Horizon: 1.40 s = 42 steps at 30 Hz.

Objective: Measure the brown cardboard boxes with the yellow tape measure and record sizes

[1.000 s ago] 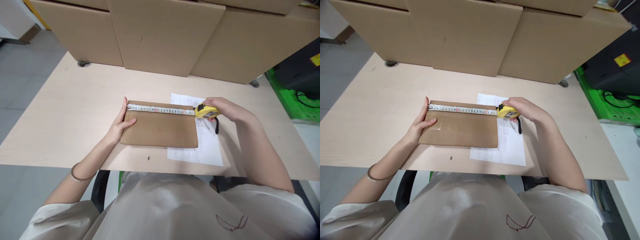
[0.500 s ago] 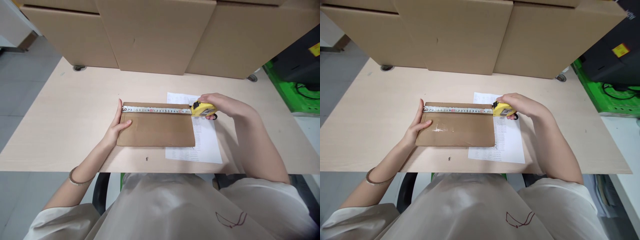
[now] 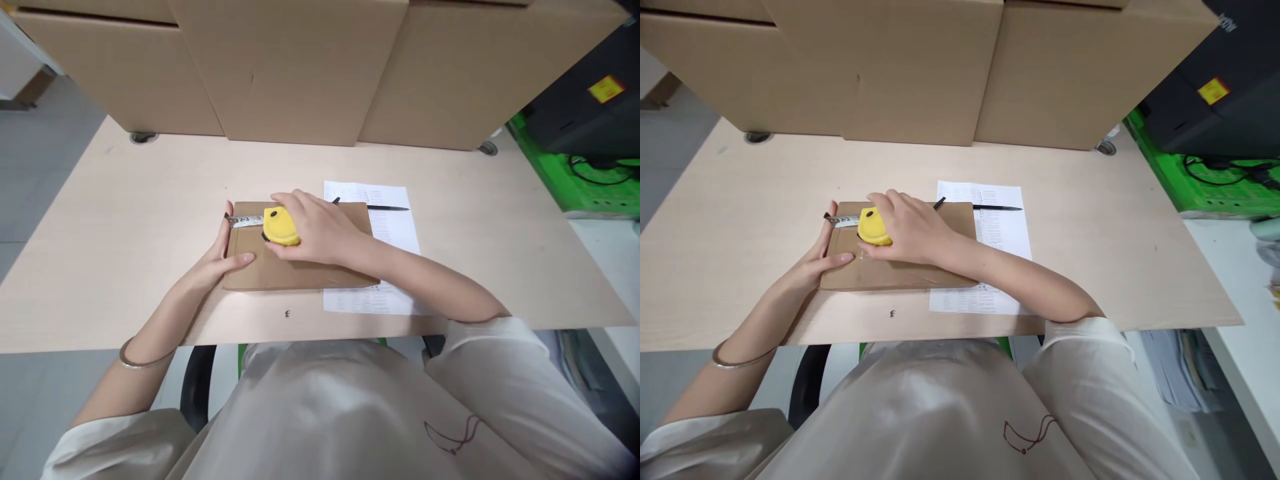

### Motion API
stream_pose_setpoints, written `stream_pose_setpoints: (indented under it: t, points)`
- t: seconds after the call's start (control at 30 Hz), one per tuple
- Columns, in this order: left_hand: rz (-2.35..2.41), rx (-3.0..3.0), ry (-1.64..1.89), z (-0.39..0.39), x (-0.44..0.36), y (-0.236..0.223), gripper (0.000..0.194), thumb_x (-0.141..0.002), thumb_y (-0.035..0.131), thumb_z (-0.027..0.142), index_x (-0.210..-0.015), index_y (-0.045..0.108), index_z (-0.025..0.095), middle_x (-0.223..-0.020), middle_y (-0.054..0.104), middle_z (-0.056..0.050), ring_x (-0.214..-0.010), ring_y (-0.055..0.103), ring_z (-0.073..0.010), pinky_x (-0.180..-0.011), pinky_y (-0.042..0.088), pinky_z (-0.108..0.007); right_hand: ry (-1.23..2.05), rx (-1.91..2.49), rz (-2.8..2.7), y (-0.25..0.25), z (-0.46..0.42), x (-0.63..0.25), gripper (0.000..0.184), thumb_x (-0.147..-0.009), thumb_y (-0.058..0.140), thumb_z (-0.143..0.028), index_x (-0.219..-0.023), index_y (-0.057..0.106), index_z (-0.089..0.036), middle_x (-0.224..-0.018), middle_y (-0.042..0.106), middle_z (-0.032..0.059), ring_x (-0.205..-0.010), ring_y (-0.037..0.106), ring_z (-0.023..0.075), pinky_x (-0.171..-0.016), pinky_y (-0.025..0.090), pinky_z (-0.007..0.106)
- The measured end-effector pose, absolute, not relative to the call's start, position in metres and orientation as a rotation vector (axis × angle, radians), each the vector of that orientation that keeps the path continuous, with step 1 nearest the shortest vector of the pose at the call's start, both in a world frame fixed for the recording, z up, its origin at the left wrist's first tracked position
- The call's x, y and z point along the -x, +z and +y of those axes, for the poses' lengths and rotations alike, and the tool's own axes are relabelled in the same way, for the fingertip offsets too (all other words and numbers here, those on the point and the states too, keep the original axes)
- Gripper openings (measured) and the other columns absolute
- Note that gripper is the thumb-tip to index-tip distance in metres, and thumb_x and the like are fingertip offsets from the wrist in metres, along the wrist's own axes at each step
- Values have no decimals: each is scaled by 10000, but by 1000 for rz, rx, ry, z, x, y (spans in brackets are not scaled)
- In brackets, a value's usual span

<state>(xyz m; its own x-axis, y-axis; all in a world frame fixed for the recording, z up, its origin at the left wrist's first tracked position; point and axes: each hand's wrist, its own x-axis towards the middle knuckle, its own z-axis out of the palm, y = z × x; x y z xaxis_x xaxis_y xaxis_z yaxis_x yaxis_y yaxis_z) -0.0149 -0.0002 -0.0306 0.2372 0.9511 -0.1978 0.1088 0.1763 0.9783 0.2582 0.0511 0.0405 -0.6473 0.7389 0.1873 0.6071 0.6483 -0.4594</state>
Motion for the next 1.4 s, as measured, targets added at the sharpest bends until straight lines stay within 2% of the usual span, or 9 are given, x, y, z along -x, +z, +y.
stream_pose_setpoints:
  t: [0.17,0.43,0.53,0.63,0.77,0.97,1.07,1.23,1.4]
  points:
    - [1159,-1305,786,-2,17,-16,1525,-856,1024,590,-1928,-51,444,-2026,239,-50,-1835,305,-511,-1472,301,-753,488,845,-2570,20,53,-259,637,-1146,690,-497,-1670,484,-199,-1491,669,217,-1389,656,411,-1220,530,662]
    - [1181,-1293,796,-2,23,-22,1461,-851,1031,568,-1926,44,484,-2006,300,10,-1826,312,-531,-1456,349,-754,539,934,-2599,45,42,-271,752,-1106,766,-614,-1733,553,-259,-1602,688,195,-1473,635,424,-1270,502,645]
    - [1203,-1261,803,-2,23,-23,1462,-820,1048,556,-1920,88,513,-2022,236,29,-1853,242,-507,-1481,311,-723,518,1068,-2540,61,52,-311,743,-1157,653,-623,-1779,539,-233,-1639,683,199,-1480,651,434,-1224,528,605]
    - [1220,-1243,813,-5,19,-17,1415,-828,1045,533,-1917,141,517,-2031,184,46,-1870,187,-485,-1497,275,-694,330,1519,-2462,64,74,-369,558,-1211,454,-407,-1663,676,-168,-1514,763,216,-1327,739,425,-1100,561,547]
    - [1244,-1217,828,-10,13,-8,1335,-867,1022,514,-1917,198,482,-2035,158,62,-1873,164,-496,-1502,258,-671,121,2172,-2585,39,90,-421,548,-1110,534,-273,-1577,729,-63,-1403,815,293,-1173,789,452,-914,529,483]
    - [1234,-1248,796,-6,22,-18,1381,-884,1007,524,-1929,108,455,-2036,182,54,-1866,181,-512,-1493,227,-705,34,2177,-2483,5,76,-437,349,-1090,508,-170,-1201,830,-94,-1155,854,278,-1023,806,403,-810,461,446]
    - [1232,-1260,795,-4,26,-24,1415,-870,1016,518,-1931,82,455,-2037,170,45,-1869,166,-509,-1491,243,-691,208,1996,-2106,-1,64,-458,39,-983,717,-248,-1012,725,-224,-895,803,147,-822,731,329,-717,451,420]
    - [1230,-1259,790,-4,27,-22,1411,-863,1018,508,-1926,91,473,-2031,189,57,-1868,185,-500,-1490,237,-695,984,1565,-1564,-13,32,-480,361,-999,771,-504,-810,542,-300,-629,595,6,-562,498,198,-540,358,345]
    - [1258,-1262,788,-5,22,-17,1404,-842,1019,541,-1929,133,468,-2037,179,51,-1866,197,-506,-1495,226,-698,1328,1479,-1519,-18,14,-467,552,-815,1004,-612,-723,585,-264,-625,695,30,-524,550,151,-492,376,300]
